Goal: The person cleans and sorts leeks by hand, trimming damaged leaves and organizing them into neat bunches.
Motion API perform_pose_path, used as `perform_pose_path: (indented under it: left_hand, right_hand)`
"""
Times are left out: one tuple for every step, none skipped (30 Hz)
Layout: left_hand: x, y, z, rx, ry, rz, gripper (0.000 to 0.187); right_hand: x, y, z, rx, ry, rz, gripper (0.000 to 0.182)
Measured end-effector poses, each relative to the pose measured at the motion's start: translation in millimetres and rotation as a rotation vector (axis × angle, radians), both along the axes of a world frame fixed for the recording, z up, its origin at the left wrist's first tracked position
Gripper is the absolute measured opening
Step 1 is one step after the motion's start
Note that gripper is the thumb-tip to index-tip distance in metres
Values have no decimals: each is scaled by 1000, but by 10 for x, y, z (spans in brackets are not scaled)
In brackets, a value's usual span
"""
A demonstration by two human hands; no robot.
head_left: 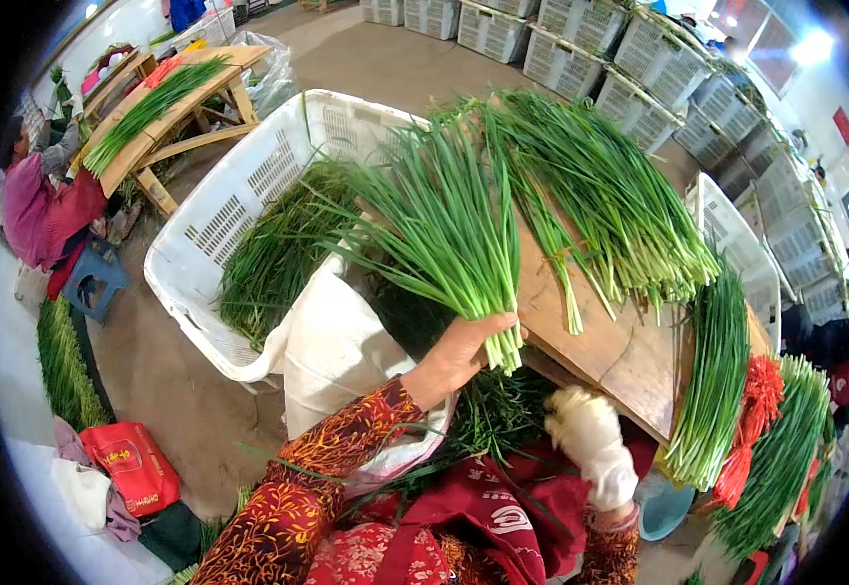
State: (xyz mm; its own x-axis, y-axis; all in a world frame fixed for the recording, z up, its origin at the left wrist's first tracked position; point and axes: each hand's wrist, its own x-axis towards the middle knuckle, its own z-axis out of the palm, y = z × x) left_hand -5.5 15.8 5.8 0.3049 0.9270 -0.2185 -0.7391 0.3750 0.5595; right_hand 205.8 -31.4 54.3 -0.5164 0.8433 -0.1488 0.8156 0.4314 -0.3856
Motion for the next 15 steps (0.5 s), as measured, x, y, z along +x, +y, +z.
perform_pose_path:
  left_hand:
    - [8,-8,-10,9,7,5,25]
    - [18,-30,-8,4,8,4,25]
    - [18,-44,5,-21,18,-11,26]
    - [9,-44,22,-42,32,-30,27]
    - [12,-39,28,-40,41,-34,27]
    - [33,-35,19,-38,15,-27,25]
    - [54,-36,-4,-38,-13,-18,24]
    - [63,-35,-66,-42,-35,-4,23]
    - [48,-62,-81,-43,-33,-1,23]
    - [25,-83,-87,-55,-83,-8,24]
    - [13,-76,-84,-66,-135,-24,26]
    - [5,-46,-72,-42,-137,-39,27]
    - [-9,-17,-109,-47,-189,-42,27]
    - [-21,4,-110,-13,-313,-101,26]
    - [-34,28,-91,20,-437,-156,26]
  right_hand:
    - [-23,82,46,46,173,-148,25]
    - [-77,170,174,-104,382,-258,25]
    - [-179,269,317,-253,593,-368,26]
    - [-292,367,361,-253,602,-371,26]
    - [-412,455,400,-162,665,-358,23]
    - [-486,509,421,-69,724,-342,21]
    - [-519,560,363,-68,728,-341,21]
    - [-556,631,248,-199,780,-339,21]
    - [-593,671,180,-331,829,-335,21]
    - [-621,651,222,-247,720,-287,23]
    - [-628,639,118,-154,708,-265,24]
    - [-626,594,128,-145,702,-269,23]
    - [-606,553,138,-136,695,-273,23]
    - [-515,542,120,-1,623,-245,23]
    - [-459,555,117,35,620,-301,20]
